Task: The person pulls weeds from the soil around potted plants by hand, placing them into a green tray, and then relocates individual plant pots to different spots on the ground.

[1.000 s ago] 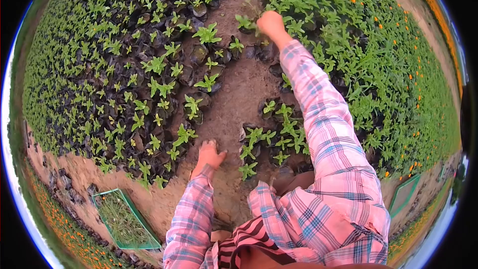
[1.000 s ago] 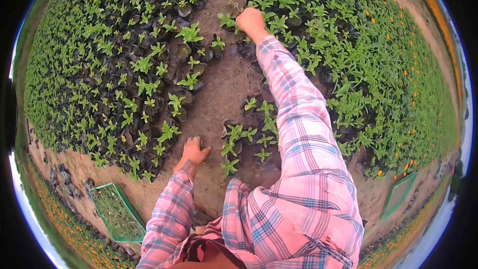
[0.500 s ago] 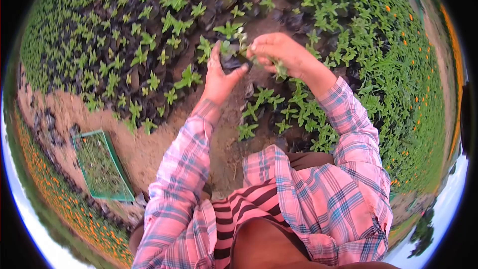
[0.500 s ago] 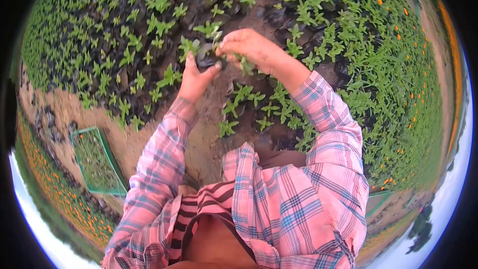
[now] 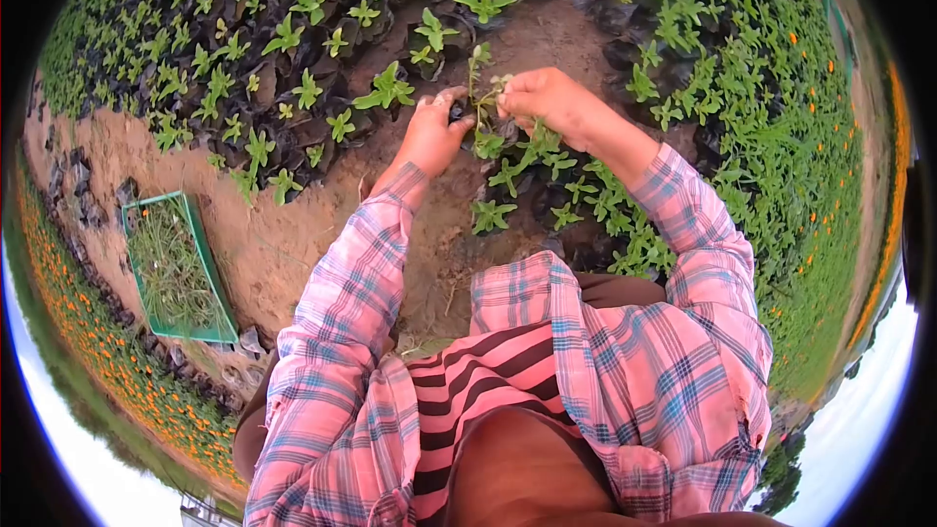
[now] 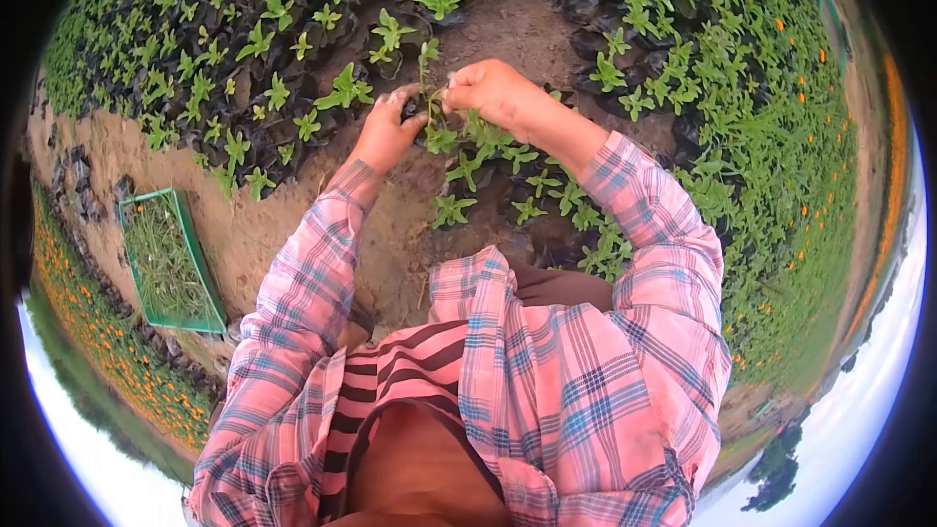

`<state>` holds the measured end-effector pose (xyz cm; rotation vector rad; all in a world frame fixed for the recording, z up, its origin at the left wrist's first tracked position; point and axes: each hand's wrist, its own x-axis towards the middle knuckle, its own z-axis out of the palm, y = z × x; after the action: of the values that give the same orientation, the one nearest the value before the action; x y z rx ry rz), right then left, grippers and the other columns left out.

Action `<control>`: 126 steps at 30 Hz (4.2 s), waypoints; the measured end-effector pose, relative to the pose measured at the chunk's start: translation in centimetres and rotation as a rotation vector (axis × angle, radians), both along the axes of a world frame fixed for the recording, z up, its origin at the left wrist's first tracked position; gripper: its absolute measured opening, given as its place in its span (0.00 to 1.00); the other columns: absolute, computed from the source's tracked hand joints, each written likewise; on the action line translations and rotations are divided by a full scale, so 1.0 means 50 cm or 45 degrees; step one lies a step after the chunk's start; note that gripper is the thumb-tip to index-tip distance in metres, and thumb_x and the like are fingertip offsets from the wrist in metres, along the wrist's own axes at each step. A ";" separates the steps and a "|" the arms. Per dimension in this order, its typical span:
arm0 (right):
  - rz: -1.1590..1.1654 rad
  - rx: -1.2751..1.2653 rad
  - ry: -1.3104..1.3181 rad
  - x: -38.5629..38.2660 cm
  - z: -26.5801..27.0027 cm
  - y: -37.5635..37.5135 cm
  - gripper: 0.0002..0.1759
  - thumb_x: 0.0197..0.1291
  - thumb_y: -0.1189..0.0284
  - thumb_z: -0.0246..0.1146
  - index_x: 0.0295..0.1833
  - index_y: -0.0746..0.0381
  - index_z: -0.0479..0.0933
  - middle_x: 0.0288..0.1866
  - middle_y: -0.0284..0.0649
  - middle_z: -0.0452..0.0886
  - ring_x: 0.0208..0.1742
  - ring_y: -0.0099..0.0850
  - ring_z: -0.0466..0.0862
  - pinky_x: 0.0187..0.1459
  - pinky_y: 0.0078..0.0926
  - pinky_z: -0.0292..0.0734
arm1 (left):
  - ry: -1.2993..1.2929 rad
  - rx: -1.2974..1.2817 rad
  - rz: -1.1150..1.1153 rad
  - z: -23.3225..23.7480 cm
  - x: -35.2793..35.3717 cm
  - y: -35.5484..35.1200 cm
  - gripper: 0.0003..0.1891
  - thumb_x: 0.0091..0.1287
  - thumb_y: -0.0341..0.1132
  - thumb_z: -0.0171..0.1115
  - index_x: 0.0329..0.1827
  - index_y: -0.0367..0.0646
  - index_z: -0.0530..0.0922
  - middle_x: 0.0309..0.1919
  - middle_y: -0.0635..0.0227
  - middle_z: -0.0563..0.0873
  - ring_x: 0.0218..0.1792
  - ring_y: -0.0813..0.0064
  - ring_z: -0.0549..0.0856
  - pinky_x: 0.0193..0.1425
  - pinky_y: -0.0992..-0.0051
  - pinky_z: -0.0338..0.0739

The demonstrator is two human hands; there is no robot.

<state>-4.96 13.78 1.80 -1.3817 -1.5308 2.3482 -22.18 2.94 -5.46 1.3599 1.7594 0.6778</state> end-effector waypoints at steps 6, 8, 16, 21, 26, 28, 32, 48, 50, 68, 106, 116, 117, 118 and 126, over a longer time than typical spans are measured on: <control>0.043 0.267 0.029 -0.002 0.088 0.003 0.09 0.59 0.68 0.60 0.30 0.62 0.77 0.18 0.26 0.70 0.17 0.16 0.66 0.19 0.15 0.59 | 0.242 -0.226 0.226 -0.032 -0.017 -0.033 0.22 0.57 0.35 0.66 0.55 0.41 0.74 0.49 0.43 0.75 0.48 0.47 0.78 0.53 0.63 0.75; -0.180 0.320 0.065 0.008 0.151 0.030 0.10 0.61 0.68 0.60 0.31 0.62 0.76 0.16 0.23 0.67 0.14 0.15 0.63 0.17 0.14 0.57 | 0.303 -0.183 0.180 -0.105 -0.050 -0.083 0.22 0.58 0.34 0.65 0.55 0.38 0.73 0.49 0.43 0.77 0.48 0.51 0.80 0.52 0.64 0.75; -0.529 0.897 0.021 0.060 0.026 0.167 0.16 0.66 0.68 0.55 0.56 0.63 0.74 0.37 0.31 0.77 0.32 0.18 0.74 0.33 0.17 0.69 | -0.265 -0.382 0.554 -0.072 -0.084 -0.211 0.24 0.56 0.40 0.64 0.51 0.33 0.72 0.44 0.46 0.80 0.47 0.55 0.81 0.50 0.63 0.76; -0.386 0.952 0.095 -0.156 0.074 0.084 0.17 0.62 0.72 0.57 0.56 0.63 0.74 0.45 0.36 0.81 0.37 0.22 0.79 0.36 0.16 0.75 | -0.017 -0.269 0.559 -0.077 -0.070 -0.236 0.25 0.53 0.42 0.67 0.47 0.33 0.71 0.37 0.44 0.81 0.40 0.52 0.82 0.44 0.60 0.76; 0.522 1.544 0.740 -0.337 0.218 -0.065 0.21 0.64 0.63 0.58 0.60 0.60 0.71 0.37 0.35 0.81 0.29 0.22 0.78 0.34 0.19 0.76 | -0.205 -0.327 0.803 -0.054 -0.086 -0.239 0.12 0.54 0.33 0.64 0.34 0.31 0.78 0.25 0.55 0.83 0.26 0.67 0.81 0.31 0.66 0.75; 0.300 1.420 0.814 -0.316 0.252 -0.010 0.26 0.59 0.69 0.60 0.60 0.68 0.65 0.43 0.47 0.77 0.35 0.33 0.80 0.35 0.30 0.76 | 0.058 -0.088 0.789 -0.066 -0.119 -0.261 0.16 0.56 0.38 0.66 0.37 0.31 0.77 0.27 0.57 0.83 0.27 0.69 0.81 0.32 0.67 0.76; 0.504 0.917 0.578 -0.186 0.143 0.028 0.16 0.63 0.66 0.58 0.53 0.62 0.72 0.34 0.36 0.78 0.31 0.23 0.78 0.33 0.21 0.75 | -0.158 -0.242 1.097 -0.077 -0.187 -0.303 0.20 0.58 0.39 0.68 0.48 0.35 0.74 0.37 0.62 0.82 0.34 0.75 0.81 0.37 0.75 0.77; 1.328 1.403 -0.068 0.092 -0.130 -0.219 0.08 0.49 0.79 0.56 0.38 0.62 0.71 0.38 0.45 0.73 0.39 0.43 0.80 0.40 0.38 0.77 | -0.734 -0.204 1.731 -0.104 -0.179 -0.292 0.15 0.68 0.34 0.51 0.54 0.34 0.69 0.51 0.54 0.77 0.43 0.58 0.81 0.31 0.62 0.84; 1.329 1.410 0.010 0.072 -0.128 -0.210 0.08 0.49 0.78 0.57 0.38 0.63 0.71 0.36 0.44 0.74 0.38 0.43 0.80 0.38 0.39 0.77 | -0.895 -0.091 1.758 -0.155 -0.209 -0.326 0.15 0.69 0.32 0.49 0.55 0.33 0.69 0.52 0.53 0.76 0.44 0.58 0.80 0.31 0.60 0.83; 0.786 1.535 0.377 -0.143 -0.145 -0.287 0.13 0.50 0.75 0.57 0.44 0.63 0.71 0.40 0.47 0.74 0.38 0.46 0.80 0.36 0.38 0.77 | -0.417 -0.086 1.379 -0.109 -0.155 -0.412 0.23 0.72 0.52 0.42 0.49 0.38 0.71 0.38 0.61 0.81 0.37 0.64 0.82 0.40 0.64 0.80; -0.123 1.675 -0.592 0.118 -0.117 -0.188 0.13 0.54 0.74 0.57 0.47 0.63 0.70 0.38 0.50 0.73 0.40 0.48 0.79 0.40 0.40 0.77 | -0.302 -0.400 0.264 -0.100 -0.011 -0.236 0.14 0.62 0.37 0.60 0.44 0.36 0.78 0.39 0.57 0.82 0.41 0.69 0.81 0.47 0.72 0.74; 0.070 1.466 -0.982 0.186 -0.158 -0.107 0.12 0.51 0.75 0.61 0.42 0.62 0.70 0.33 0.48 0.77 0.37 0.50 0.78 0.38 0.44 0.74 | -0.093 -0.237 -0.053 -0.071 0.037 -0.182 0.12 0.61 0.37 0.60 0.42 0.38 0.78 0.40 0.50 0.79 0.44 0.54 0.79 0.50 0.64 0.73; 0.091 1.488 -0.933 0.184 -0.156 -0.098 0.08 0.51 0.74 0.61 0.37 0.62 0.71 0.32 0.47 0.78 0.37 0.49 0.79 0.38 0.44 0.74 | -0.038 -0.207 -0.144 -0.073 0.034 -0.170 0.13 0.61 0.37 0.60 0.42 0.38 0.77 0.41 0.50 0.79 0.45 0.53 0.78 0.50 0.63 0.73; 0.075 1.499 -0.931 0.183 -0.155 -0.089 0.08 0.51 0.74 0.61 0.37 0.62 0.71 0.32 0.47 0.78 0.37 0.49 0.79 0.38 0.44 0.74 | 0.015 -0.180 -0.231 -0.075 0.033 -0.158 0.13 0.60 0.37 0.60 0.42 0.37 0.77 0.41 0.49 0.79 0.45 0.52 0.78 0.51 0.62 0.72; 0.451 1.964 -0.390 0.087 -0.088 -0.008 0.07 0.48 0.75 0.56 0.35 0.59 0.71 0.31 0.39 0.75 0.37 0.40 0.78 0.37 0.35 0.75 | 0.451 -0.294 -0.409 -0.091 0.059 -0.072 0.16 0.57 0.39 0.64 0.43 0.38 0.77 0.43 0.48 0.79 0.47 0.51 0.79 0.51 0.60 0.73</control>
<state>-0.59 13.38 -2.59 -0.9498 -2.7076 0.3572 -19.24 -0.66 -9.99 1.6189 1.7613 0.0563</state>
